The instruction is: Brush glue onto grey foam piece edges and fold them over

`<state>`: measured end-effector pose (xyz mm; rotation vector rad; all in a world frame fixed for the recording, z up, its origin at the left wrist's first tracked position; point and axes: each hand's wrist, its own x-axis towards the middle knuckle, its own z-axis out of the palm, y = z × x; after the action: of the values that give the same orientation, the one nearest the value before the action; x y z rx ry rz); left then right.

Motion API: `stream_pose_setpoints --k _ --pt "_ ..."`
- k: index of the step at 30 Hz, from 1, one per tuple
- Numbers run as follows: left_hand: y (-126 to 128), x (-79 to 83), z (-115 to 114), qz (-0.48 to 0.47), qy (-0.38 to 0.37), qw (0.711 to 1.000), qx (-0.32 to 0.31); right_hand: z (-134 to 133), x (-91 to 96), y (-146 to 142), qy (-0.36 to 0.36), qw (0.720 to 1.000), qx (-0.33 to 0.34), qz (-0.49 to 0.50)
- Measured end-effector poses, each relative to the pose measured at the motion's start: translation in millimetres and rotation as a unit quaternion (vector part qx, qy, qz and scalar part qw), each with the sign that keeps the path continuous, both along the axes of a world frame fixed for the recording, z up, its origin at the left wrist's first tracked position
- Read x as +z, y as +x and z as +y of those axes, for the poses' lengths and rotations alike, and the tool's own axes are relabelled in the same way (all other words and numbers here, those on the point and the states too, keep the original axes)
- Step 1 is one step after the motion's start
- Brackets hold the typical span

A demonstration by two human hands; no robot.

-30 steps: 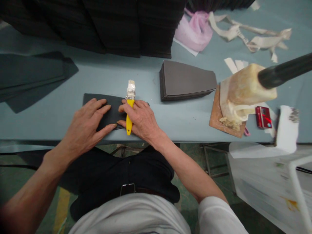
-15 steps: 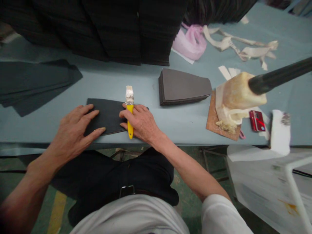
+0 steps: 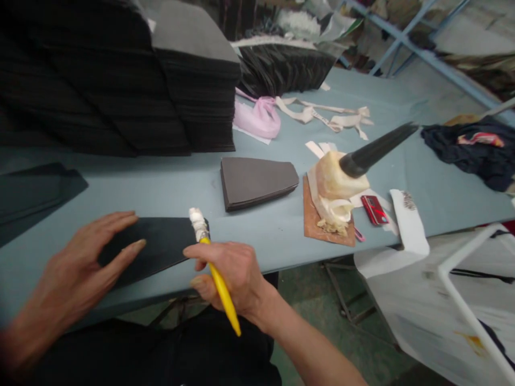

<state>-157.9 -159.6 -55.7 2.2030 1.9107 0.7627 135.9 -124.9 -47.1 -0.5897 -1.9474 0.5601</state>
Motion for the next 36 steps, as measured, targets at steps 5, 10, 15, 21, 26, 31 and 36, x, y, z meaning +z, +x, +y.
stream_pose_setpoints --k 5,10,15,21,26,31,36 --pt "35.6 12.4 37.4 -0.055 -0.050 0.996 -0.040 10.2 -0.3 41.7 -0.102 0.982 -0.137 0.082" --pt "61.7 25.1 82.5 -0.082 -0.090 0.989 -0.080 28.3 -8.4 65.6 -0.183 0.933 -0.261 0.168" --pt "83.3 29.5 117.0 -0.118 -0.146 0.978 -0.094 47.3 -14.9 61.5 -0.222 0.904 -0.279 0.235" --pt "98.7 29.1 142.5 -0.172 -0.166 0.968 -0.074 61.6 -10.7 46.6 -0.208 0.898 -0.293 0.254" --pt "105.1 24.8 161.1 -0.140 -0.092 0.974 -0.155 73.3 -5.2 41.7 -0.220 0.889 -0.300 0.266" --pt "108.9 14.2 171.4 -0.142 -0.088 0.968 -0.185 76.5 -4.6 41.0 -0.222 0.892 -0.294 0.262" --pt "105.6 5.2 172.6 -0.174 -0.092 0.967 -0.158 75.6 -5.6 40.0 -0.227 0.904 -0.277 0.236"
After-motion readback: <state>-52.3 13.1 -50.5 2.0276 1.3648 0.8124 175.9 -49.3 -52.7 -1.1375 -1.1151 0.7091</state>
